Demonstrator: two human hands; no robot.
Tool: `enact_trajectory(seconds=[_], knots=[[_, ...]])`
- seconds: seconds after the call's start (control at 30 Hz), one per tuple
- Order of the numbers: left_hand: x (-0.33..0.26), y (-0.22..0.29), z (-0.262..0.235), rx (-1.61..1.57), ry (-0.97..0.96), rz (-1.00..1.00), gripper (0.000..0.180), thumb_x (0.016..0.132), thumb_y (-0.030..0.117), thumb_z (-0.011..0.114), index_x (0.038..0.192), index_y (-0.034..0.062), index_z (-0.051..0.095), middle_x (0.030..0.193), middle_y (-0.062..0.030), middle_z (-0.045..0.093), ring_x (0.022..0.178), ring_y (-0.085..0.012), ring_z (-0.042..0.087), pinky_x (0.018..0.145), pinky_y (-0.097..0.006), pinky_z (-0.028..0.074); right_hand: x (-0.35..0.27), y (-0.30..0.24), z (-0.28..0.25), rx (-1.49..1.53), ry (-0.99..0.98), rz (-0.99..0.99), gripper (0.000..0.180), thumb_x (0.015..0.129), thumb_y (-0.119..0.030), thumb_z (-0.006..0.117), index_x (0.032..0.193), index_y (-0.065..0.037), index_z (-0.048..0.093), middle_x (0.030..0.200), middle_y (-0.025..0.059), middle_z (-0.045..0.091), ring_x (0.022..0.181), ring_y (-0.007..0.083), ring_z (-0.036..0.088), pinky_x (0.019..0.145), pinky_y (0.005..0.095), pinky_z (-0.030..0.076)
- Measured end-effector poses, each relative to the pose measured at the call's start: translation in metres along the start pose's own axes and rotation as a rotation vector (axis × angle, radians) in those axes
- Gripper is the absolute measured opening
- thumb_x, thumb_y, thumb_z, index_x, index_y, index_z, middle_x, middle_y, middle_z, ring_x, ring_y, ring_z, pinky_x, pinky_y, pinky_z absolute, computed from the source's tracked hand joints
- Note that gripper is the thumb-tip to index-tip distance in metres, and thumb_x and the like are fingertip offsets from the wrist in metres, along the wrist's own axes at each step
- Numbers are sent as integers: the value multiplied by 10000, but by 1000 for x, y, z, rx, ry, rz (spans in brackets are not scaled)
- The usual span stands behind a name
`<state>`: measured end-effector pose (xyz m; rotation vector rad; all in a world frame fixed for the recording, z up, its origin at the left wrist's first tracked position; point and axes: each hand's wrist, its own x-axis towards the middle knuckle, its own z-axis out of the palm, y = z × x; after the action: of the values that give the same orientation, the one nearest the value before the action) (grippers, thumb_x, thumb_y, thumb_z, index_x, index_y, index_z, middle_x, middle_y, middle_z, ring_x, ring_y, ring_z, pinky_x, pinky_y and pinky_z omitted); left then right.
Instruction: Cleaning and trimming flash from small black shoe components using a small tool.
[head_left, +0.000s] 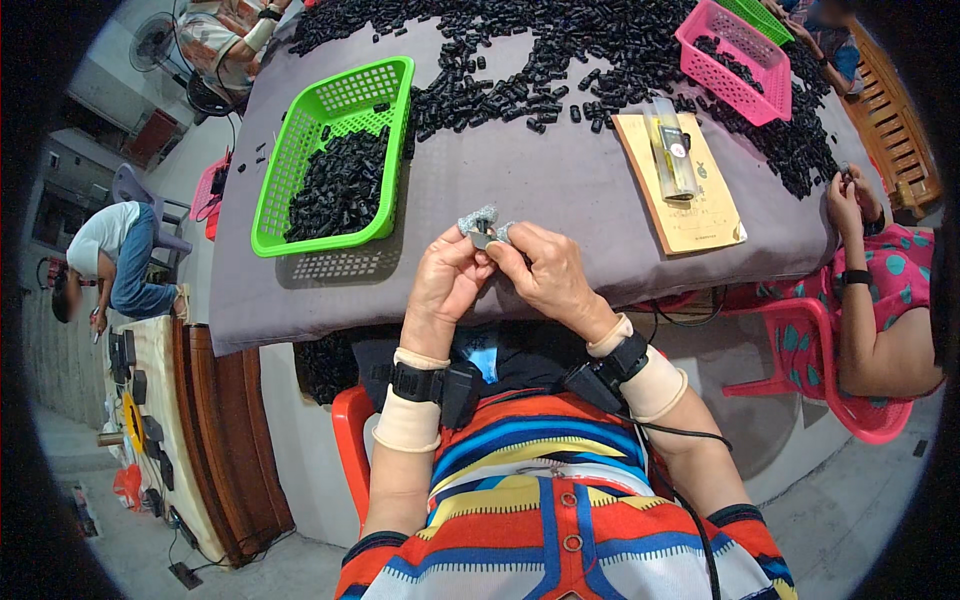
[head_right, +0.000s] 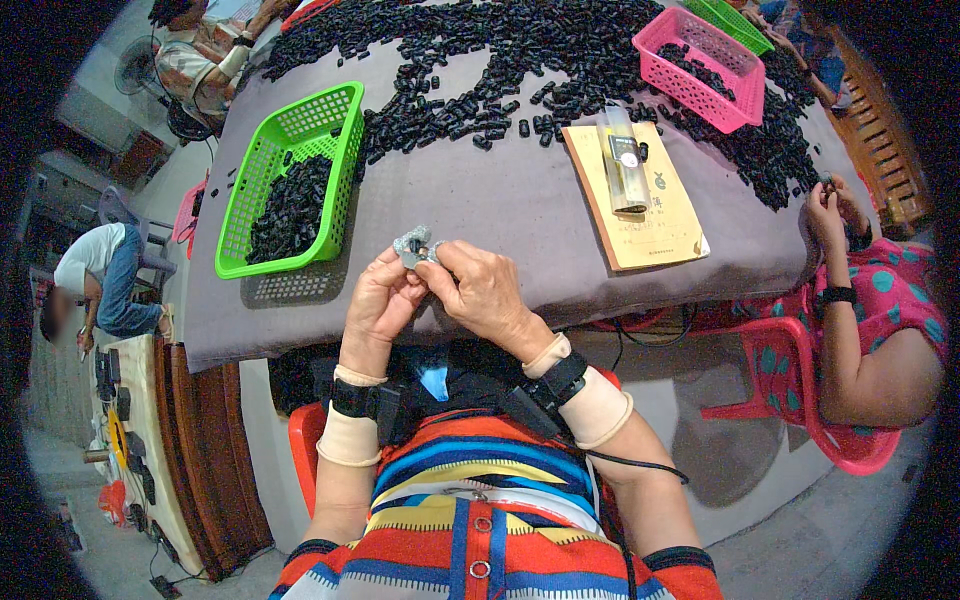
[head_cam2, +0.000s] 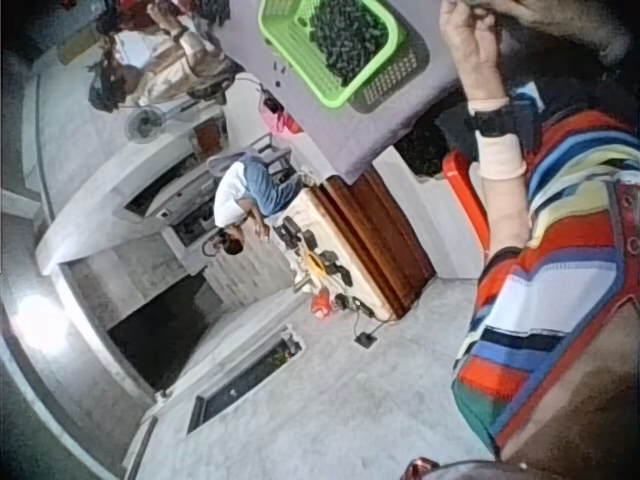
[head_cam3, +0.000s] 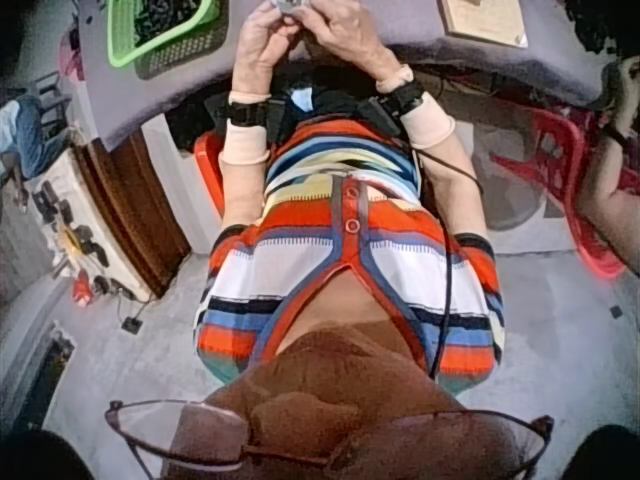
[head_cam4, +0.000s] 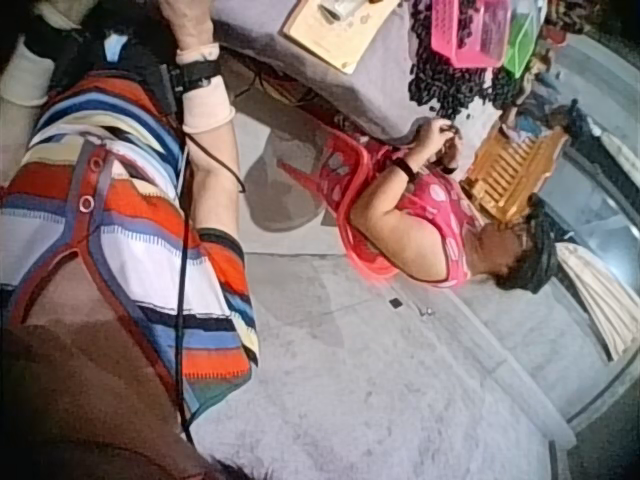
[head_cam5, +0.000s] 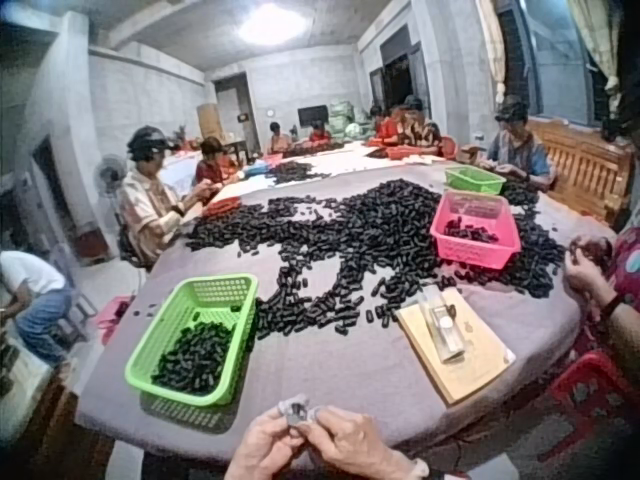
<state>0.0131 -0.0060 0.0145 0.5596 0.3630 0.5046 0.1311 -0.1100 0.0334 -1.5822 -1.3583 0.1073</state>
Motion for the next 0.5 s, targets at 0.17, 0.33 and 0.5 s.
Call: enact_trajectory(seconds=[0.17,0.33,0.5], knots=[[0,-1,0,-1,1,4,260,854,32,559,1110,-11,552,883,-63,610,684,-105,552,585,-226,472,0,0,0,2,1,4,228,836,-221,592,696,-51,533,647,125,548,587,327,568,487,404,428],[0,1,-2,-18,-39,-9,269,850,24,560,1117,-9,552,895,-62,611,690,-102,551,593,-219,471,1,-1,-1,-7,-7,6,232,836,-223,591,692,-50,532,648,126,550,588,327,569,490,403,430],[0,1,1,-15,-7,-9,267,850,14,557,1116,-7,556,913,-67,614,686,-99,550,594,-213,470,1,1,2,-17,14,-8,234,832,-222,594,686,-50,533,647,126,553,587,325,570,489,400,432]])
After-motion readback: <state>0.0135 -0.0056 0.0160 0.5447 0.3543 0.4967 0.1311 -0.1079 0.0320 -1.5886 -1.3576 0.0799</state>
